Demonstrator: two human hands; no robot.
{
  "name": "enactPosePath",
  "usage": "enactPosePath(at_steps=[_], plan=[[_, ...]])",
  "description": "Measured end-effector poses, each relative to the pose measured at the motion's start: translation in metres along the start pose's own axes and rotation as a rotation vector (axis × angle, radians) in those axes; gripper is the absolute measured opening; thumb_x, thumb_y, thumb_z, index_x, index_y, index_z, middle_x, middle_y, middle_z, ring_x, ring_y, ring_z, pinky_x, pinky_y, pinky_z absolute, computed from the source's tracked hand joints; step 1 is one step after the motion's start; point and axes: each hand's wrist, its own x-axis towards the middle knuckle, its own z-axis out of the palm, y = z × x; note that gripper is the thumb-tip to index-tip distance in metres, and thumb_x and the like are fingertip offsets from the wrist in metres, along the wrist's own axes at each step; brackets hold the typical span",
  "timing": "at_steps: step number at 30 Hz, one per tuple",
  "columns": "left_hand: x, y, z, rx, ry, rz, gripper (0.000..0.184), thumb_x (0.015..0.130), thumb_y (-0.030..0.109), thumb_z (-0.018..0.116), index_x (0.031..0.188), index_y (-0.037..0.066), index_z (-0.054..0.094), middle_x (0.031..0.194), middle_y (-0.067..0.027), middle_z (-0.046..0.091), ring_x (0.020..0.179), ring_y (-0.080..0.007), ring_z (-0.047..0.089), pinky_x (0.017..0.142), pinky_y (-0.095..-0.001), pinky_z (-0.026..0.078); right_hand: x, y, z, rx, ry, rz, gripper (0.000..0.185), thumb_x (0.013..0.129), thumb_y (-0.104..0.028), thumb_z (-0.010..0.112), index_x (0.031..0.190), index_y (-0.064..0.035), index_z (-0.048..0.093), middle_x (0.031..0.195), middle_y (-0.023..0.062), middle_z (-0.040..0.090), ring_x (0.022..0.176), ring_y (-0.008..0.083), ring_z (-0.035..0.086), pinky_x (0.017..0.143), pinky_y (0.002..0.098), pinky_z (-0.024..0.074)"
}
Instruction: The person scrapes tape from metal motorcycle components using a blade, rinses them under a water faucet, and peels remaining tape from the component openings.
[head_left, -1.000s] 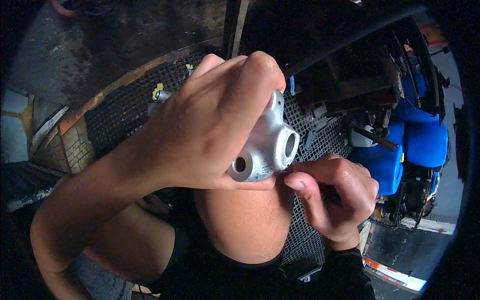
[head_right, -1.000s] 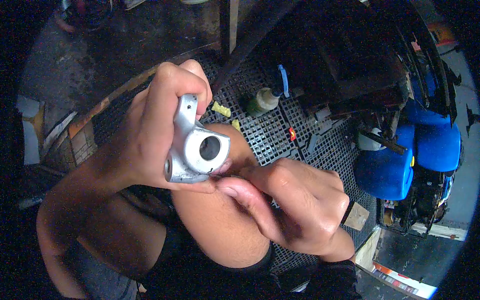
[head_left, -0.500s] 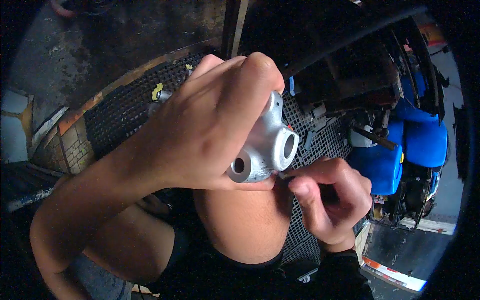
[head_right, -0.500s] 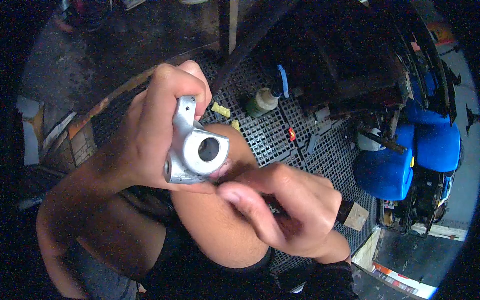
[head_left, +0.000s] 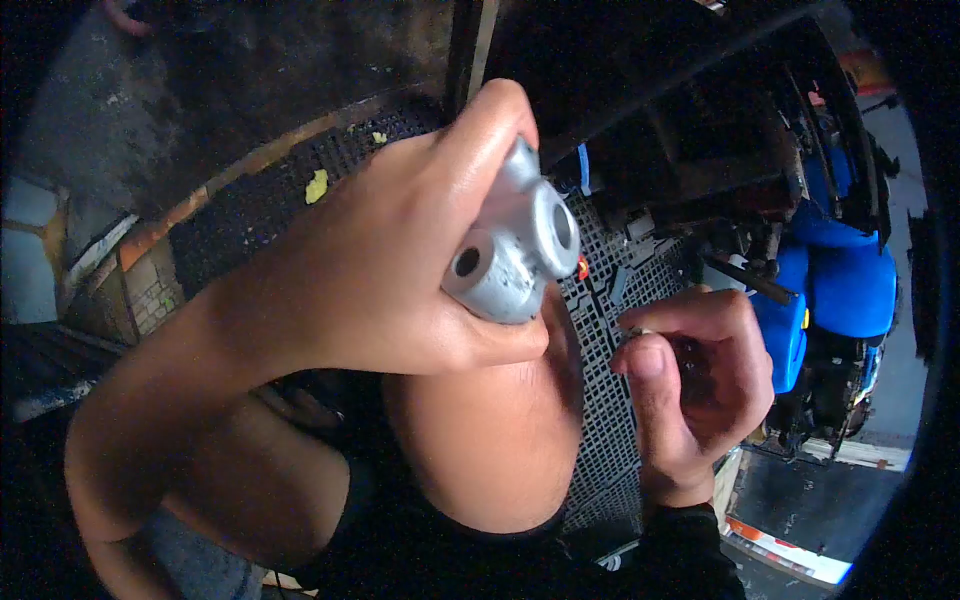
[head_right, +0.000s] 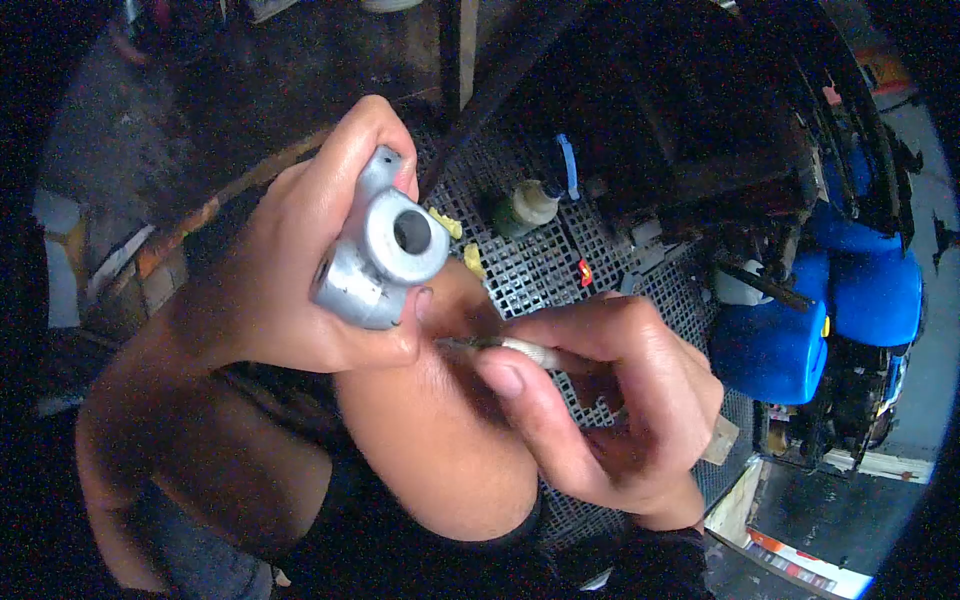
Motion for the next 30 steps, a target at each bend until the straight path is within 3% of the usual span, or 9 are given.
enactPosePath(at_steps=[3,7,11,22,25,30], plan=[[-0.001,-0.002,-0.008,-0.081,-0.094,-0.133,0.066,0.065,0.020,0.085,0.113,0.006,0.042,0.093,-0.0064,0.053,0.082,-0.0161,0.054,0.075,-0.0320,0.046,0.000,-0.004,0.005,-0.003,0.112,0.133,0.021,0.087,-0.016,0.076,0.085,0.0022,0.066,0.073,0.0112,0.070,0.062,0.0119,0.063,0.059,0.0227,0.0476],[-0.001,0.000,-0.006,-0.086,-0.110,-0.106,0.069,0.063,0.021,0.088,0.113,0.007,0.042,0.095,-0.0048,0.052,0.084,-0.0147,0.054,0.076,-0.0321,0.046,0.015,0.003,0.001,-0.165,-0.001,-0.191,0.019,0.078,-0.011,0.081,0.080,0.0004,0.067,0.069,0.0089,0.071,0.053,0.0122,0.063,0.051,0.0227,0.0464],[-0.003,0.000,-0.002,-0.093,-0.073,-0.081,0.075,0.060,0.021,0.091,0.114,0.008,0.041,0.096,-0.0047,0.052,0.084,-0.0149,0.053,0.076,-0.0315,0.046,0.016,0.002,0.007,-0.194,-0.073,-0.156,0.020,0.071,-0.010,0.086,0.076,0.0007,0.069,0.065,0.0091,0.070,0.051,0.0142,0.064,0.049,0.0240,0.0469],[-0.002,-0.002,-0.003,-0.053,-0.052,0.025,0.078,0.060,0.024,0.093,0.115,0.006,0.040,0.095,-0.0065,0.050,0.082,-0.0164,0.053,0.075,-0.0321,0.046,0.011,0.007,0.022,-0.226,-0.001,-0.187,0.024,0.072,-0.010,0.086,0.073,0.0004,0.065,0.064,0.0093,0.069,0.051,0.0142,0.064,0.049,0.0244,0.0481],[-0.003,-0.005,-0.003,-0.020,-0.040,0.061,0.081,0.060,0.027,0.095,0.115,0.004,0.040,0.094,-0.0073,0.050,0.082,-0.0173,0.053,0.074,-0.0323,0.046,0.011,0.003,0.018,-0.233,-0.074,-0.109,0.024,0.072,-0.010,0.086,0.073,0.0007,0.064,0.064,0.0089,0.068,0.051,0.0139,0.064,0.050,0.0240,0.0478],[-0.004,-0.006,-0.001,0.000,-0.022,0.087,0.085,0.062,0.031,0.097,0.118,0.003,0.039,0.095,-0.0086,0.048,0.081,-0.0176,0.051,0.073,-0.0322,0.046,0.008,0.009,0.019,-0.171,-0.073,-0.172,0.022,0.072,-0.009,0.085,0.073,0.0014,0.065,0.064,0.0088,0.069,0.052,0.0136,0.065,0.051,0.0234,0.0480]])
